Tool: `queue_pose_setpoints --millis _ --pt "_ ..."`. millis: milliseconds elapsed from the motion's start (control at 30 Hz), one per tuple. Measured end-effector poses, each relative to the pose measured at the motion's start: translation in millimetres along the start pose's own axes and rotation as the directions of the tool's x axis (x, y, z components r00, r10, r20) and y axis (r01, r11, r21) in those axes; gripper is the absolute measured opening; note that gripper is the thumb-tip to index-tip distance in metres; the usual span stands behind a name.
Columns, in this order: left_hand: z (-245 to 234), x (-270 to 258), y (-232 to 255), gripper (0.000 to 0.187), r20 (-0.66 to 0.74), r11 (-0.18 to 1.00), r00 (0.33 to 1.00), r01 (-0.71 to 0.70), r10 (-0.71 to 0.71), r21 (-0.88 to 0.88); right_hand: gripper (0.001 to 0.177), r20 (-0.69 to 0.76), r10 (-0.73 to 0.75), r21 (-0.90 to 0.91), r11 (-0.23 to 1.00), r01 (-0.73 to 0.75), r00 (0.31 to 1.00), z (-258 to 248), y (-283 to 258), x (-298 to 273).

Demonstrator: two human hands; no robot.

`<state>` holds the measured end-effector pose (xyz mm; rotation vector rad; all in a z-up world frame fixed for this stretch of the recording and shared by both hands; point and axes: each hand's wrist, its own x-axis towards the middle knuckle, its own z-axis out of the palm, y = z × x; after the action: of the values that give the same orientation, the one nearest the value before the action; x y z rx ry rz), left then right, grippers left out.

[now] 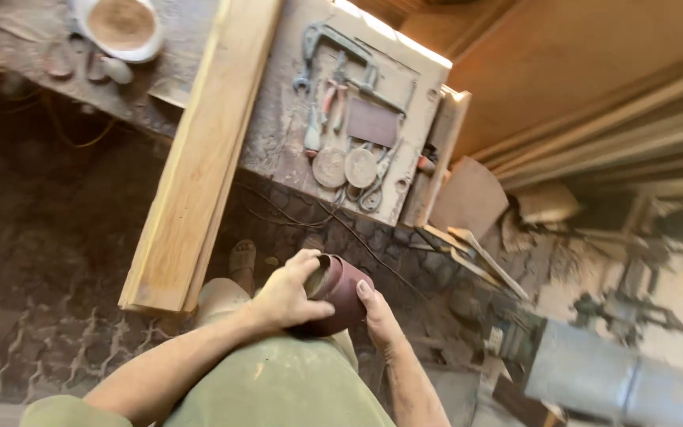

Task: Sanding wood boards with a power tool and applying glue to join pieces.

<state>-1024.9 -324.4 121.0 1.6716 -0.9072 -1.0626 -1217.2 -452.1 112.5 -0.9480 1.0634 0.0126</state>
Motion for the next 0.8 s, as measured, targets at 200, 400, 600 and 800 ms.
queue_pose_setpoints --millis 200,400,600,800 --pt "23 48 -39 0.087 0.061 0.447 0.671 0.556 -0.739 -0.701 0.144 0.376 -0.357 -0.502 0.697 0.512 0.855 -25 -65 38" --pt "35 63 -7 0.088 0.062 0.399 0.655 0.529 -0.753 -0.749 0.073 0.327 -0.725 -0.38 0.486 0.787 0.606 -34 -100 90" --pt "57 31 -35 0.042 -0.327 0.739 0.664 0.576 -0.673 -0.35 0.043 0.32 -0.901 -0.814 -0.103 0.572 0.293 -67 -162 176" --pt "68 -38 -26 0.049 -0.247 0.747 0.792 0.61 -0.559 0.265 0.068 0.147 -0.73 -0.988 -0.07 0.14 0.667 -93 -162 298"
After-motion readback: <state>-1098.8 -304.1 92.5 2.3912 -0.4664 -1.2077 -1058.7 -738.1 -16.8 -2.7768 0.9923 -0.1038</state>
